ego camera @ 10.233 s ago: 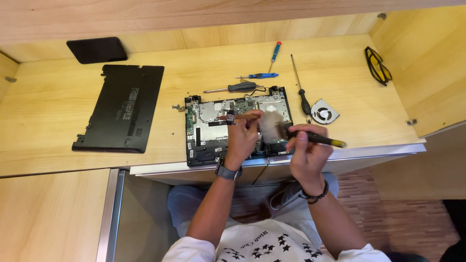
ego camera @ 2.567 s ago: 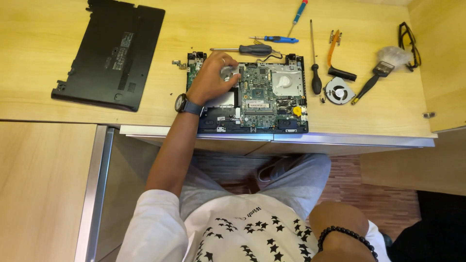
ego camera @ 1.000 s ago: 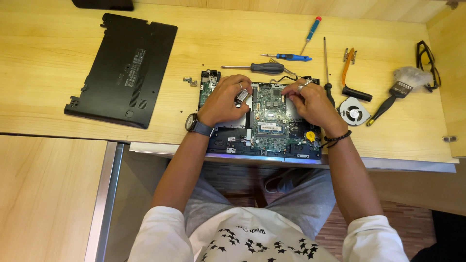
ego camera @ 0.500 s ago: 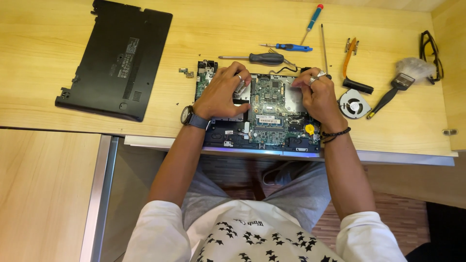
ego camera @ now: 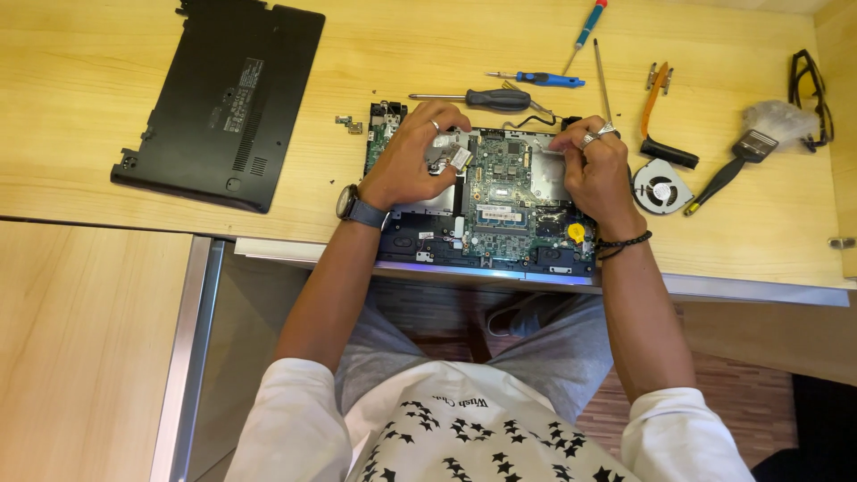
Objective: Brushing dust off a laptop motherboard and using a screwdriver to disassemble or reassemble internal components.
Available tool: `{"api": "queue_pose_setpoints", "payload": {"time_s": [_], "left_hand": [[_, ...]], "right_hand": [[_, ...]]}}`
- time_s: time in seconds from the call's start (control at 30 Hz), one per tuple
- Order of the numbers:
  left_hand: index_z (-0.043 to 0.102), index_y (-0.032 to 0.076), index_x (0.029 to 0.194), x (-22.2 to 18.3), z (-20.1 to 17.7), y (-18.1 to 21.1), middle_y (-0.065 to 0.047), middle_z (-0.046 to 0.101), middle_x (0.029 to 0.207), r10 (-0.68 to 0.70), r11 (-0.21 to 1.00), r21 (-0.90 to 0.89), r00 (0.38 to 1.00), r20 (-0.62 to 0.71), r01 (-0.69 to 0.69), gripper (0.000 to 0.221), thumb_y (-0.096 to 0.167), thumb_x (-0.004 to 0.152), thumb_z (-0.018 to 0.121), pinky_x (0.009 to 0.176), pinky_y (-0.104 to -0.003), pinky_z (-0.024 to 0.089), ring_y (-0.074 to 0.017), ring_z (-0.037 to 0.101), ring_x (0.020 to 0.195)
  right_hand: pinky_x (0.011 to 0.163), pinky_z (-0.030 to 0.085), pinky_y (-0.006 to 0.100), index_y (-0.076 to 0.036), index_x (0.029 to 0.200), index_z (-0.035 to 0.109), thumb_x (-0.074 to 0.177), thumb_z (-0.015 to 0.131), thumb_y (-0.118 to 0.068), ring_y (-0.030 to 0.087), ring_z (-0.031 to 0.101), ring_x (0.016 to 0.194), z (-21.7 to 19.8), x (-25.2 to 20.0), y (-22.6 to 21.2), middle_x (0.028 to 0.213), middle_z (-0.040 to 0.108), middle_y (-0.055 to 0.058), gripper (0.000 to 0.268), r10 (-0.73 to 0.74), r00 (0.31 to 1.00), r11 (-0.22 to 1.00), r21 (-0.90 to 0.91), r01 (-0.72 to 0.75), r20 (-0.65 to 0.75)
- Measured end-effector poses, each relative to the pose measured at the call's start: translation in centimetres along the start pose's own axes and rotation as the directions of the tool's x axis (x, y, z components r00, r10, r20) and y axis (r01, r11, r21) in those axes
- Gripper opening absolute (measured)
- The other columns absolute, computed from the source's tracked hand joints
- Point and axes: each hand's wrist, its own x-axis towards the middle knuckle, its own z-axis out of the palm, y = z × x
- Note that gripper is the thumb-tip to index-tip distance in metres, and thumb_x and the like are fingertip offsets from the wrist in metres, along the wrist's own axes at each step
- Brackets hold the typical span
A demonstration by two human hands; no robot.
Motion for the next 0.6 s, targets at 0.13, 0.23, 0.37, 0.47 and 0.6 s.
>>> {"api": "queue_pose_setpoints", "payload": {"time_s": [0.13,0.23,0.37,0.47,0.6], "left_hand": [[0.071,0.014,0.106,-0.4,-1.2,1.1,-0.006,0.062,0.112,0.07,0.994,-0.077,0.991,-0.111,-0.079,0.037,0.01,0.069,0.071,0.101,-0.047,0.043,-0.034,0.059,0.112],[0.073,0.015,0.095,-1.9,-1.8,2.4,-0.004,0.062,0.102,0.09,0.996,-0.011,0.991,-0.095,-0.091,0.022,0.01,0.073,0.072,0.093,-0.042,0.044,-0.0302,0.058,0.1],[0.074,0.009,0.085,-5.5,-1.3,6.4,-0.01,0.065,0.086,0.0,0.996,0.09,0.995,0.104,-0.01,0.016,0.012,0.07,0.076,0.081,-0.043,0.044,-0.0326,0.057,0.085],[0.075,0.007,0.089,-7.1,0.1,7.0,-0.009,0.066,0.089,-0.052,0.989,0.142,0.988,0.147,0.031,0.02,0.012,0.07,0.08,0.083,-0.041,0.042,-0.0297,0.058,0.087],[0.075,0.007,0.089,-7.4,0.3,6.6,-0.008,0.066,0.087,-0.051,0.99,0.14,0.99,0.131,0.032,0.017,0.015,0.075,0.081,0.081,-0.039,0.041,-0.0276,0.058,0.087]], "right_hand": [[0.082,0.054,0.043,-0.003,0.092,0.074,0.096,0.059,0.02,0.039,0.067,0.085,-0.1,0.1,-0.4,0.091,0.064,0.014,0.028,0.008,1.0,1.0,-0.008,-0.008,0.0],[0.082,0.054,0.044,-0.003,0.092,0.074,0.096,0.059,0.021,0.038,0.067,0.086,-0.1,0.0,-0.4,0.092,0.064,0.014,0.028,0.018,1.0,1.0,-0.003,-0.018,0.009],[0.083,0.055,0.044,-0.002,0.093,0.075,0.096,0.059,0.021,0.038,0.068,0.087,-0.2,0.0,-0.6,0.092,0.063,0.014,0.028,0.013,1.0,1.0,-0.017,-0.013,0.013],[0.08,0.055,0.043,-0.004,0.096,0.076,0.093,0.061,0.021,0.038,0.068,0.089,0.1,-0.3,0.7,0.095,0.065,0.011,0.029,-0.03,0.999,0.999,-0.022,0.03,0.012],[0.082,0.053,0.042,-0.006,0.098,0.077,0.091,0.061,0.019,0.035,0.065,0.091,-0.2,0.4,-2.5,0.095,0.066,0.012,0.03,-0.118,0.992,0.993,-0.017,0.118,0.039]]}}
